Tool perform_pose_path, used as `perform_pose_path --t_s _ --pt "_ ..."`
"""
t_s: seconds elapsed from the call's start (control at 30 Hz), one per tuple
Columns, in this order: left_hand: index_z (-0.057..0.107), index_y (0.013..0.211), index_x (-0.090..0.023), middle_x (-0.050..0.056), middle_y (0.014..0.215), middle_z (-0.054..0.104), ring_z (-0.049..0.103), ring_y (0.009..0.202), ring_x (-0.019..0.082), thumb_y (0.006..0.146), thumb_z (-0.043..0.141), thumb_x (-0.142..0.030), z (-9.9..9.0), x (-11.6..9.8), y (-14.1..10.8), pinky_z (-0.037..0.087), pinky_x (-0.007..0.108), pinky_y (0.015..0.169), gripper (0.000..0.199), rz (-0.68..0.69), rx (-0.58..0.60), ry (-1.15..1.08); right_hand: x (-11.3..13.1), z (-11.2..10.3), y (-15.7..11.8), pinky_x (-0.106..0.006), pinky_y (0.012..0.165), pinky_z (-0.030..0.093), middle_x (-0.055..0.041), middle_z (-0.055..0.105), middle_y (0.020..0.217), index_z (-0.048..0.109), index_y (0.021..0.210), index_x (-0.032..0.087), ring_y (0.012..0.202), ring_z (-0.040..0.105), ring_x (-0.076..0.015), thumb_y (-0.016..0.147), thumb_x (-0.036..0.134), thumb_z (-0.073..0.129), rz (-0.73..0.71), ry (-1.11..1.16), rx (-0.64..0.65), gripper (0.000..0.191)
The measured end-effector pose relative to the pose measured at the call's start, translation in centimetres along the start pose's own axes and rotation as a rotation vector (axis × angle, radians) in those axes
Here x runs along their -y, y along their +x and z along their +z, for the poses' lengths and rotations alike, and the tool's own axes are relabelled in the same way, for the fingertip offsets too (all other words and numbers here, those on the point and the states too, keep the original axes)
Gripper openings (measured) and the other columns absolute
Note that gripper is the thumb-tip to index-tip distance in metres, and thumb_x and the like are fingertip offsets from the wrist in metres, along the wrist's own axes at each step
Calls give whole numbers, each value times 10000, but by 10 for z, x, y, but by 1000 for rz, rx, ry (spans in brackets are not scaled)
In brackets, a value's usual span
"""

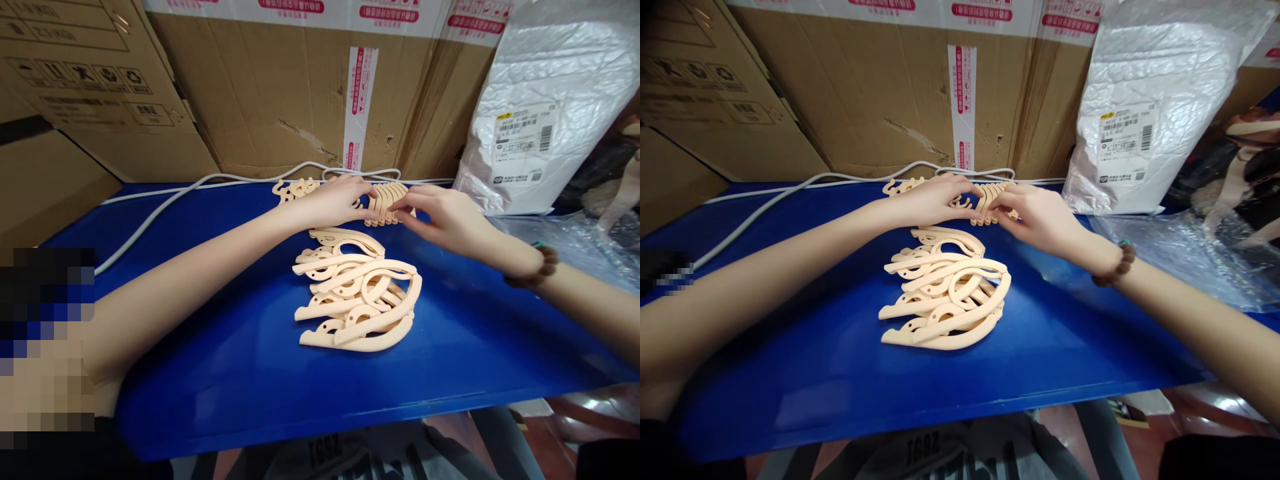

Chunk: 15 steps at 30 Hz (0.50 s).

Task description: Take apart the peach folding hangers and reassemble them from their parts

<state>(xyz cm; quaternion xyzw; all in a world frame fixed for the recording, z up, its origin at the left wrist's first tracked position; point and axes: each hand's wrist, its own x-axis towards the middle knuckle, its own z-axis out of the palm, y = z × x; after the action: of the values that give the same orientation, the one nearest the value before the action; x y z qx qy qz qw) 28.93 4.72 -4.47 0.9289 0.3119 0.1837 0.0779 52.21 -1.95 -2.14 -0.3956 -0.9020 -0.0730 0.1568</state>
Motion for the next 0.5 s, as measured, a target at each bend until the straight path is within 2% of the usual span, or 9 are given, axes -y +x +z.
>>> perform_pose_path --t_s 0.1,0.2,0.27,0.37,0.5 --pt "689 1156 -153 98 1176 696 600 1130 237 940 554 -421 -13 -3 -12 408 338 990 369 2 -48 -126 37 -10 0 -326 783 467 -83 703 1021 725 1038 186 907 652 -221 961 526 574 -178 282 197 380" --pt "707 1088 -158 67 1094 727 645 1002 193 934 550 -407 -26 -9 -27 446 298 914 333 -70 -70 -261 54 -8 0 -311 769 458 -73 676 1032 735 1072 209 884 642 -203 954 488 608 -221 336 242 328" --pt "704 1086 -157 60 1092 734 651 994 185 934 540 -407 -33 -16 -38 454 291 898 336 -120 -60 -339 55 -3 2 -299 747 448 -67 673 1021 726 1055 209 862 637 -190 983 409 574 -198 339 239 260" --pt "702 1082 -147 59 1081 739 653 1002 179 943 514 -399 -41 -25 -49 458 281 883 343 -120 40 -420 48 4 8 -284 702 432 -50 679 946 675 952 183 790 614 -164 986 345 549 -162 387 209 208" --pt "708 1099 -147 58 1033 733 654 933 179 890 603 -442 -42 -30 -55 463 267 789 376 -99 152 -468 42 7 14 -287 677 409 -43 674 899 635 950 182 758 587 -160 976 381 558 -119 372 152 215"
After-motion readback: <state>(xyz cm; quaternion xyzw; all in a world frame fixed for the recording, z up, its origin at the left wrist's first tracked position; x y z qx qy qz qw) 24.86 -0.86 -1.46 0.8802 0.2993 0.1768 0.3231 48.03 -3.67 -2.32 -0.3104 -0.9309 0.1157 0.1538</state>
